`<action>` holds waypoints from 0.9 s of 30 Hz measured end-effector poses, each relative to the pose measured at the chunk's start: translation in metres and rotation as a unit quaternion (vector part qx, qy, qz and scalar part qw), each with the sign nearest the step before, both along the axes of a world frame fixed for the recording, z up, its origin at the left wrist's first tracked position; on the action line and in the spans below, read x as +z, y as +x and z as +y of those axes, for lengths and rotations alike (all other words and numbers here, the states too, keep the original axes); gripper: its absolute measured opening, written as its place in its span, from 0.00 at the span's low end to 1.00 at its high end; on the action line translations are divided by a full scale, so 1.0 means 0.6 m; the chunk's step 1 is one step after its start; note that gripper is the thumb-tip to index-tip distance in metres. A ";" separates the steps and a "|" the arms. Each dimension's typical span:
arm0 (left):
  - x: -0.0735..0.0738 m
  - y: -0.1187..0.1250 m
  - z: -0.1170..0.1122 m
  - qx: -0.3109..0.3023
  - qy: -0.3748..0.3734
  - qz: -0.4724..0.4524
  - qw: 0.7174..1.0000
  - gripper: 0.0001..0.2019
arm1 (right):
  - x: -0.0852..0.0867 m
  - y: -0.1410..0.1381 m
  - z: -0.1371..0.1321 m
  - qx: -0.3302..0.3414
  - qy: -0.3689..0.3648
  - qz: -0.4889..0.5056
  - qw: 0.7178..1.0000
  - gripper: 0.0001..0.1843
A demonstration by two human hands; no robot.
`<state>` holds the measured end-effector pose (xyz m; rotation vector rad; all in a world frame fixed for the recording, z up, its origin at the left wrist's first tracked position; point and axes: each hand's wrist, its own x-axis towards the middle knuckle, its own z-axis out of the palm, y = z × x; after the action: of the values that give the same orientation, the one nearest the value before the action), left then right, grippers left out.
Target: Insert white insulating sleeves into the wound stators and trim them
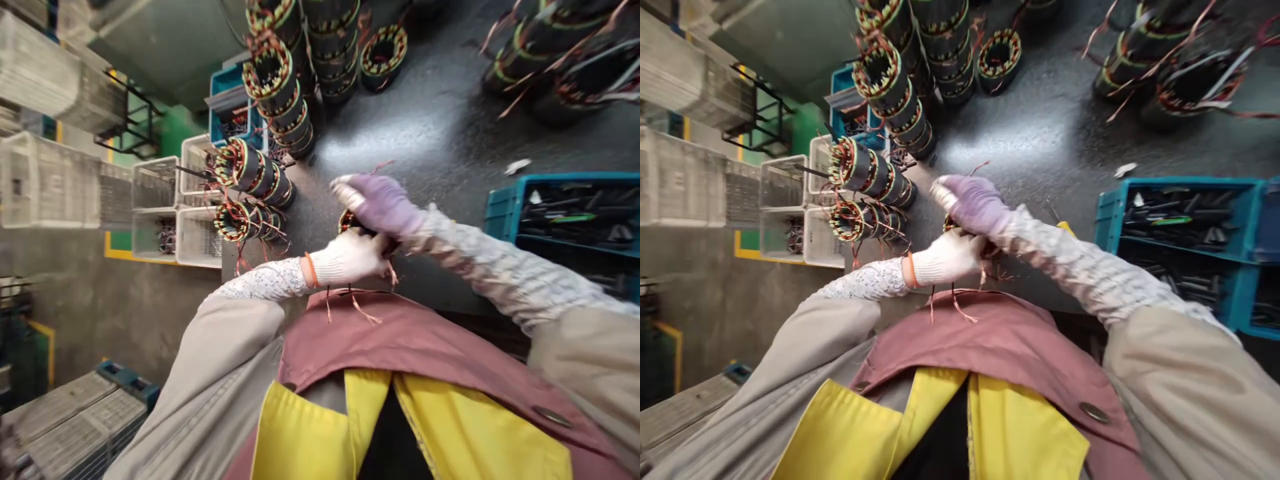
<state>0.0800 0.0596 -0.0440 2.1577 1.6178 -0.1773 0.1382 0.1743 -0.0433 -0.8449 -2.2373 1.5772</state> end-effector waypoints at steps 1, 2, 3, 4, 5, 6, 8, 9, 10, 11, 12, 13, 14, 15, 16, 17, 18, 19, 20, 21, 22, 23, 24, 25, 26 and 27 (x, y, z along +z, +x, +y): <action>0.016 -0.011 -0.005 0.002 -0.012 -0.014 1.000 0.14 | 0.008 0.026 0.005 -0.035 -0.019 0.037 0.999 0.22; 0.034 -0.024 -0.012 0.002 -0.020 -0.032 0.999 0.15 | 0.014 0.058 0.009 -0.093 -0.033 0.085 0.991 0.24; 0.049 -0.041 -0.017 0.008 -0.025 -0.056 0.998 0.16 | 0.018 0.092 0.011 -0.155 -0.024 0.121 0.980 0.24; 0.059 -0.060 -0.022 0.025 -0.020 -0.082 0.996 0.16 | 0.019 0.124 0.012 -0.208 -0.008 0.134 0.969 0.23; 0.063 -0.080 -0.024 0.059 -0.010 -0.097 0.993 0.16 | 0.015 0.152 0.009 -0.244 0.018 0.124 0.962 0.21; 0.058 -0.100 -0.023 0.098 0.003 -0.095 0.991 0.16 | 0.006 0.174 0.005 -0.254 0.052 0.090 0.962 0.18; 0.024 -0.136 -0.014 0.180 0.013 -0.049 0.982 0.16 | -0.025 0.199 -0.011 -0.220 0.115 0.001 0.969 0.16; -0.003 -0.150 -0.007 0.213 0.006 -0.016 0.977 0.16 | -0.044 0.202 -0.021 -0.184 0.144 -0.042 0.971 0.16; -0.033 -0.162 0.002 0.237 -0.012 0.013 0.971 0.17 | -0.062 0.201 -0.031 -0.155 0.175 -0.081 0.969 0.17; -0.065 -0.172 0.011 0.255 -0.039 0.039 0.965 0.17 | -0.078 0.196 -0.040 -0.130 0.205 -0.121 0.963 0.18; -0.095 -0.178 0.020 0.269 -0.066 0.062 0.959 0.18 | -0.090 0.188 -0.048 -0.109 0.231 -0.162 0.953 0.18; -0.123 -0.181 0.028 0.278 -0.092 0.078 0.953 0.18 | -0.098 0.181 -0.054 -0.096 0.253 -0.197 0.942 0.19; -0.145 -0.181 0.034 0.283 -0.114 0.088 0.948 0.18 | -0.102 0.173 -0.058 -0.089 0.271 -0.224 0.932 0.20; -0.161 -0.179 0.037 0.285 -0.130 0.094 0.945 0.18 | -0.102 0.167 -0.062 -0.085 0.284 -0.241 0.924 0.21; -0.170 -0.175 0.038 0.286 -0.141 0.095 0.943 0.17 | -0.100 0.162 -0.064 -0.083 0.292 -0.250 0.919 0.22; -0.171 -0.170 0.035 0.286 -0.146 0.097 0.942 0.16 | -0.097 0.158 -0.066 -0.082 0.295 -0.251 0.918 0.22; -0.165 -0.165 0.030 0.288 -0.148 0.102 0.940 0.15 | -0.094 0.155 -0.067 -0.081 0.291 -0.247 0.921 0.21; -0.151 -0.160 0.023 0.297 -0.137 0.104 0.939 0.16 | -0.093 0.154 -0.067 -0.078 0.280 -0.240 0.926 0.20; -0.133 -0.154 0.015 0.311 -0.106 0.096 0.940 0.16 | -0.093 0.153 -0.065 -0.072 0.263 -0.230 0.934 0.19; -0.111 -0.147 0.006 0.322 -0.061 0.072 0.942 0.17 | -0.096 0.152 -0.063 -0.065 0.242 -0.218 0.943 0.18; -0.087 -0.139 -0.001 0.323 -0.010 0.035 0.946 0.18 | -0.100 0.151 -0.058 -0.058 0.220 -0.202 0.953 0.17; -0.064 -0.129 -0.007 0.309 0.037 -0.009 0.950 0.18 | -0.106 0.149 -0.052 -0.054 0.196 -0.183 0.962 0.16; -0.043 -0.117 -0.010 0.280 0.069 -0.048 0.956 0.17 | -0.112 0.146 -0.044 -0.050 0.168 -0.161 0.971 0.15; -0.027 -0.104 -0.009 0.241 0.079 -0.072 0.965 0.16 | -0.119 0.142 -0.035 -0.045 0.133 -0.138 0.980 0.13; -0.014 -0.090 -0.006 0.199 0.068 -0.072 0.975 0.17 | -0.125 0.137 -0.025 -0.039 0.090 -0.114 0.989 0.10; -0.007 -0.077 0.000 0.165 0.050 -0.053 0.984 0.20 | -0.129 0.131 -0.015 -0.030 0.038 -0.091 0.995 0.09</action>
<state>0.0339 0.0596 -0.0480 1.8961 1.9243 0.1194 0.2167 0.1652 -0.1209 -1.0632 -2.3552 1.4291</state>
